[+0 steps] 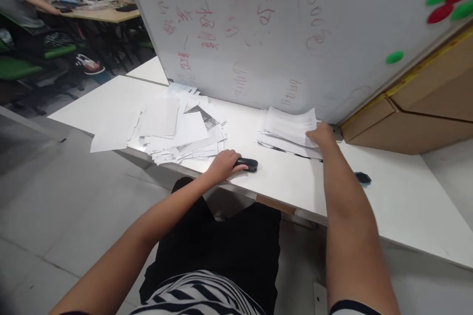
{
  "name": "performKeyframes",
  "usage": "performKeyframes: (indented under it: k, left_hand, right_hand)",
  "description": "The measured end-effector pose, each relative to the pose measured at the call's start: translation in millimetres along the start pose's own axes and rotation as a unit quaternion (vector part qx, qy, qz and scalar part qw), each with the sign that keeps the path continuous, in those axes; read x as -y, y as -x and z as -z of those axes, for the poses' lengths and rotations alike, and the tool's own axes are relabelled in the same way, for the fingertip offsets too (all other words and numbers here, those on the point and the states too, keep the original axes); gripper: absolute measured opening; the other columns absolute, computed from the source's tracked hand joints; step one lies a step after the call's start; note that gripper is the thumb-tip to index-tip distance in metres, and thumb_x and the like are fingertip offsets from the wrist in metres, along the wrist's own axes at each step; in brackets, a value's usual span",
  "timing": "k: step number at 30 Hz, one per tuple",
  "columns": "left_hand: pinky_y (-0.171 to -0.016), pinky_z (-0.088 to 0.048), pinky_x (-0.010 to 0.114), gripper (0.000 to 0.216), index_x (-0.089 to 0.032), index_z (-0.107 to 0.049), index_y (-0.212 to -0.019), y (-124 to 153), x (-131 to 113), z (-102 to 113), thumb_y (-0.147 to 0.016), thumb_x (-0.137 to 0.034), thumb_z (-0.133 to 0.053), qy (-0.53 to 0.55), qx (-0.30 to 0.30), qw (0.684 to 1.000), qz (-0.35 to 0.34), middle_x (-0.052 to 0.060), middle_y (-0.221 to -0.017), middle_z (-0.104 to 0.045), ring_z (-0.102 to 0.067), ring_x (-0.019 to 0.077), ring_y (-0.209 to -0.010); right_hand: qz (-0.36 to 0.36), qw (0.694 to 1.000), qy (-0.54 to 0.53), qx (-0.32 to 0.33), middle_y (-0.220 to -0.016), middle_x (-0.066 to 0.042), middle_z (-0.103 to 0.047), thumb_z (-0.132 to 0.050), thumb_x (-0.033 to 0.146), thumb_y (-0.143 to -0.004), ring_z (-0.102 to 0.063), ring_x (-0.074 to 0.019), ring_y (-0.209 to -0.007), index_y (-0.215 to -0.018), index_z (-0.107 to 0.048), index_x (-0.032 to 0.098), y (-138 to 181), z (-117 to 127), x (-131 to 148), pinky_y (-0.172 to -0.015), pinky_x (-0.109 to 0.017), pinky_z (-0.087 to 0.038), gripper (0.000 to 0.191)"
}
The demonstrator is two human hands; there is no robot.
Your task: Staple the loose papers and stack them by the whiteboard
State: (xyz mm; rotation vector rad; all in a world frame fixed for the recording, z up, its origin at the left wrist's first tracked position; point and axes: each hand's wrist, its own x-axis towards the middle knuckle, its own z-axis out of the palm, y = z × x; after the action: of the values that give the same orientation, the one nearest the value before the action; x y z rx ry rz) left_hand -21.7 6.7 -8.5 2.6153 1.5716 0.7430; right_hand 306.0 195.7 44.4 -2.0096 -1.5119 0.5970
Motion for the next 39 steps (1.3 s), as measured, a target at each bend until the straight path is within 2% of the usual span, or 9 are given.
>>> performKeyframes:
  k: [4, 7, 12, 19, 23, 28, 33, 37, 39]
  left_hand:
    - [-0.066, -0.04, 0.033, 0.051, -0.017, -0.056, -0.087, -1, 0, 0, -0.09, -0.063, -0.036, 0.006, -0.003, 1.0, 0.01, 0.007, -0.079, -0.058, -0.055, 0.0206, -0.076]
    - [-0.065, -0.041, 0.033, 0.05, -0.017, -0.057, -0.087, -1, 0, 1, -0.09, -0.063, -0.037, 0.002, -0.009, 1.0, 0.01, 0.007, -0.077, -0.058, -0.055, 0.0206, -0.075]
    - [-0.065, -0.041, 0.032, 0.049, -0.017, -0.056, -0.086, -1, 0, 1, -0.09, -0.062, -0.036, -0.016, -0.018, 1.0, -0.001, 0.006, -0.076, -0.058, -0.055, 0.0203, -0.074]
    - [-0.067, -0.038, 0.033, 0.054, -0.016, -0.057, -0.089, 2, -4, 2, -0.091, -0.063, -0.032, -0.016, -0.002, 1.0, 0.005, 0.009, -0.081, -0.058, -0.055, 0.0221, -0.077]
    - [-0.068, -0.037, 0.034, 0.055, -0.016, -0.057, -0.092, 5, -5, 3, -0.092, -0.063, -0.029, -0.031, 0.009, 0.999, 0.003, 0.01, -0.086, -0.059, -0.055, 0.0225, -0.079]
    - [-0.072, -0.04, 0.034, 0.052, -0.016, -0.057, -0.097, 7, -6, 6, -0.093, -0.06, -0.031, -0.033, 0.011, 0.999, 0.005, 0.011, -0.092, -0.061, -0.057, 0.0224, -0.084]
    - [-0.093, -0.037, 0.041, 0.043, -0.018, -0.058, -0.111, 12, -8, 10, -0.092, -0.053, -0.042, -0.051, -0.125, 0.991, 0.016, 0.016, -0.131, -0.053, -0.047, 0.0295, -0.121]
    - [-0.098, -0.036, 0.04, 0.031, -0.018, -0.059, -0.109, 15, 13, 32, -0.095, -0.039, -0.04, -0.026, -0.25, 0.955, 0.156, 0.014, -0.126, -0.057, -0.048, 0.0257, -0.12]
    - [-0.095, -0.038, 0.04, 0.03, -0.018, -0.058, -0.11, 15, 38, 47, -0.095, -0.038, -0.04, -0.03, -0.213, 0.949, 0.232, 0.011, -0.115, -0.062, -0.053, 0.0251, -0.111]
  right_hand:
    - [0.007, 0.997, 0.068, -0.044, -0.126, -0.03, -0.054, -0.068, 0.012, -0.072, -0.047, -0.0348, -0.12, -0.133, -0.049, 0.008, 2, -1, -1, -0.096, -0.052, -0.028, 0.063]
    - [0.004, 0.991, 0.092, -0.097, -0.131, -0.032, -0.048, -0.069, 0.019, -0.074, -0.043, -0.0389, -0.122, -0.144, -0.033, 0.006, 7, -7, -6, -0.097, -0.055, -0.027, 0.08]
    - [0.061, 0.973, 0.121, -0.186, -0.147, -0.026, -0.03, -0.058, 0.033, -0.082, -0.023, -0.04, -0.137, -0.142, -0.033, 0.012, 43, -25, -19, -0.103, -0.059, -0.026, 0.068]
    - [0.159, 0.986, 0.045, 0.008, -0.159, -0.015, -0.007, -0.063, 0.059, -0.073, -0.009, -0.0329, -0.144, -0.152, 0.005, 0.021, 155, -48, -33, -0.113, -0.052, -0.016, 0.11]
    - [0.174, 0.968, 0.102, 0.146, -0.159, -0.009, -0.014, -0.057, 0.066, -0.075, -0.007, -0.0304, -0.146, -0.151, -0.02, 0.025, 188, -52, -40, -0.116, -0.051, -0.005, 0.094]
    - [0.181, 0.964, 0.145, 0.129, -0.159, -0.008, -0.016, -0.051, 0.07, -0.078, -0.008, -0.028, -0.146, -0.146, -0.034, 0.025, 190, -61, -43, -0.116, -0.051, -0.006, 0.084]
    - [0.194, 0.964, 0.146, 0.104, -0.157, -0.007, -0.023, -0.045, 0.069, -0.082, -0.013, -0.0269, -0.146, -0.146, -0.034, 0.023, 197, -63, -39, -0.117, -0.05, -0.009, 0.079]
    - [0.194, 0.969, 0.131, 0.081, -0.155, -0.011, -0.026, -0.044, 0.068, -0.083, -0.016, -0.0272, -0.145, -0.152, -0.015, 0.018, 202, -64, -37, -0.116, -0.05, -0.012, 0.09]
    - [0.19, 0.971, 0.121, 0.076, -0.155, -0.014, -0.025, -0.044, 0.068, -0.083, -0.018, -0.0279, -0.144, -0.153, -0.007, 0.016, 203, -65, -36, -0.116, -0.051, -0.014, 0.095]
